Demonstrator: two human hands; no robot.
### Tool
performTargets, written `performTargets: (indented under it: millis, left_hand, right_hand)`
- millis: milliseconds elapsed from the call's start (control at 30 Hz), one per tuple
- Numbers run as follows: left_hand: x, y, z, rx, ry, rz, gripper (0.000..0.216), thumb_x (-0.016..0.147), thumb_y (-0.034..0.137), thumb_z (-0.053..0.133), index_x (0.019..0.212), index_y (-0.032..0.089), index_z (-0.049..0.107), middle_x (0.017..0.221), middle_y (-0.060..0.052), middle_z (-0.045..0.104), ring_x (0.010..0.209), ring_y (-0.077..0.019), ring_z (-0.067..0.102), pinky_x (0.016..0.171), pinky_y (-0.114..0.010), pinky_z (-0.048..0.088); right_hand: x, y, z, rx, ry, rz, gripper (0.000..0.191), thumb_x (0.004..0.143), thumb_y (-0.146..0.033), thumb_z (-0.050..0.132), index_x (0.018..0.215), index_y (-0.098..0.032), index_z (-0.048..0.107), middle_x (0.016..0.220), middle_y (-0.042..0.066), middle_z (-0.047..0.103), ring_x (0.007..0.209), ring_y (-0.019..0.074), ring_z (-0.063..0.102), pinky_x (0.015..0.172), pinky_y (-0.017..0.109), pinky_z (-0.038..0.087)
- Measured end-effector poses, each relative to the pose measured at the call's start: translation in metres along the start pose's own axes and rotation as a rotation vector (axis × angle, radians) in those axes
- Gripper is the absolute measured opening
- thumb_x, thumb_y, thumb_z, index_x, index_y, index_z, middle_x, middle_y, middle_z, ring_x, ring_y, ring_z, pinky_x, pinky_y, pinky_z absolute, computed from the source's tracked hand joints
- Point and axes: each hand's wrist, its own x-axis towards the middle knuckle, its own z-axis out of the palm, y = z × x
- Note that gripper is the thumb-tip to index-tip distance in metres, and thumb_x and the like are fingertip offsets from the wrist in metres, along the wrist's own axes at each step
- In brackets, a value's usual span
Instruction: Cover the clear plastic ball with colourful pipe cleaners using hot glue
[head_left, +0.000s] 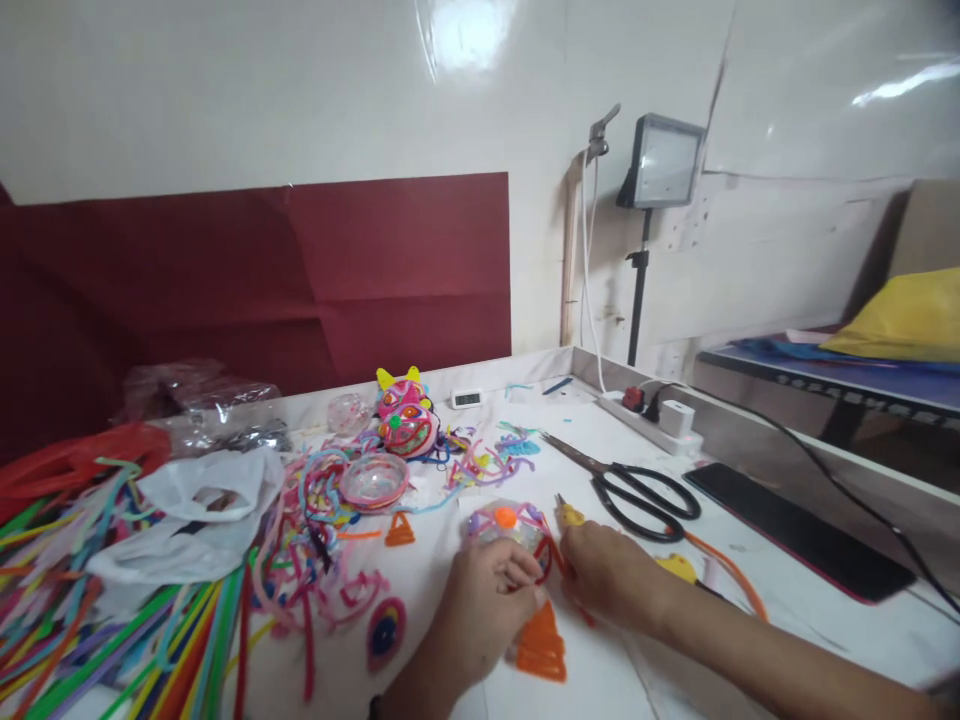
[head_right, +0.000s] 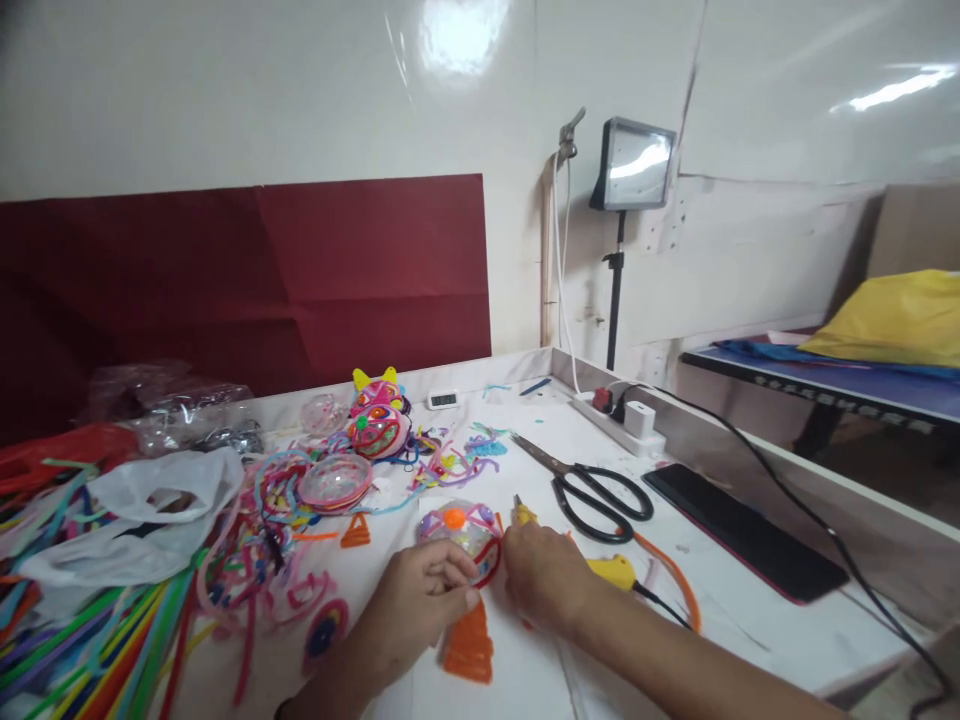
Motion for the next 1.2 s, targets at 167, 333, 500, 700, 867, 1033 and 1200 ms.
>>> performTargets:
  millis: [167,333,500,700,867,1033,1200]
  left_hand:
    - [-0.004,-0.002,0.002,0.079,-0.087,-0.017,0.012,0.063,0.012,0.062,0.072,0.018,0.067,0.062,0.004,0.059,0.053,-0.0108,0.049,0.046,-0.021,0.034]
    - [-0.003,-0.013,0.003,0.138,-0.037,0.027,0.012,0.064,0.013,0.063,0.071,0.019,0.07,0.065,0.001,0.062,0.058,-0.0135,0.054,0.051,-0.022,0.038]
    - [0.001,-0.009,0.002,0.07,0.017,0.06,0.009,0.072,0.024,0.062,0.067,0.019,0.067,0.063,0.001,0.063,0.044,-0.0102,0.049,0.041,-0.021,0.029]
    - [0.006,-0.002,-0.002,-0.091,-0.039,0.033,0.039,0.079,0.057,0.056,0.071,0.019,0.058,0.064,0.0,0.066,0.028,-0.0034,0.036,0.033,-0.021,0.015]
    - [0.0,0.001,0.002,-0.081,-0.041,0.01,0.043,0.077,0.063,0.06,0.067,0.021,0.051,0.04,0.011,0.04,0.029,-0.003,0.025,0.036,-0.018,0.017]
    - [0.005,0.007,-0.015,0.146,0.03,0.049,0.044,0.086,0.056,0.042,0.08,0.018,0.063,0.058,-0.001,0.063,0.037,-0.0112,0.049,0.038,-0.023,0.03]
    - [0.012,0.022,-0.073,0.632,0.351,0.051,0.027,0.089,0.029,0.047,0.1,0.017,0.069,0.095,-0.013,0.076,0.086,-0.0238,0.07,0.077,-0.032,0.047]
  right_hand:
    - [0.003,-0.006,0.004,0.089,-0.029,0.068,0.024,0.071,-0.009,0.064,0.093,-0.013,0.074,0.087,0.019,0.075,0.086,0.0322,0.074,0.063,0.031,0.048]
    - [-0.006,0.004,-0.012,0.179,0.022,0.103,0.011,0.068,-0.007,0.062,0.073,-0.013,0.07,0.078,0.018,0.073,0.079,0.0326,0.072,0.061,0.032,0.043]
    - [-0.031,0.019,-0.033,0.432,0.013,0.044,0.009,0.072,-0.015,0.058,0.064,-0.019,0.058,0.062,0.001,0.06,0.059,0.0153,0.058,0.055,0.025,0.038]
    - [-0.052,0.011,-0.02,0.783,-0.11,-0.088,0.004,0.07,-0.02,0.052,0.066,-0.02,0.049,0.053,-0.009,0.044,0.047,0.0062,0.034,0.045,0.018,0.028]
    - [-0.053,0.002,-0.002,0.885,-0.108,-0.171,0.007,0.062,-0.016,0.051,0.061,-0.021,0.046,0.052,-0.008,0.042,0.049,0.0074,0.034,0.047,0.02,0.025]
    - [-0.051,0.005,0.013,0.857,-0.001,-0.169,0.007,0.067,-0.025,0.052,0.066,-0.021,0.046,0.058,-0.005,0.045,0.057,0.0114,0.038,0.053,0.024,0.029]
    - [-0.062,0.021,0.013,0.905,-0.079,-0.135,0.019,0.065,-0.039,0.054,0.065,-0.023,0.043,0.061,-0.003,0.043,0.059,0.0144,0.038,0.055,0.027,0.029]
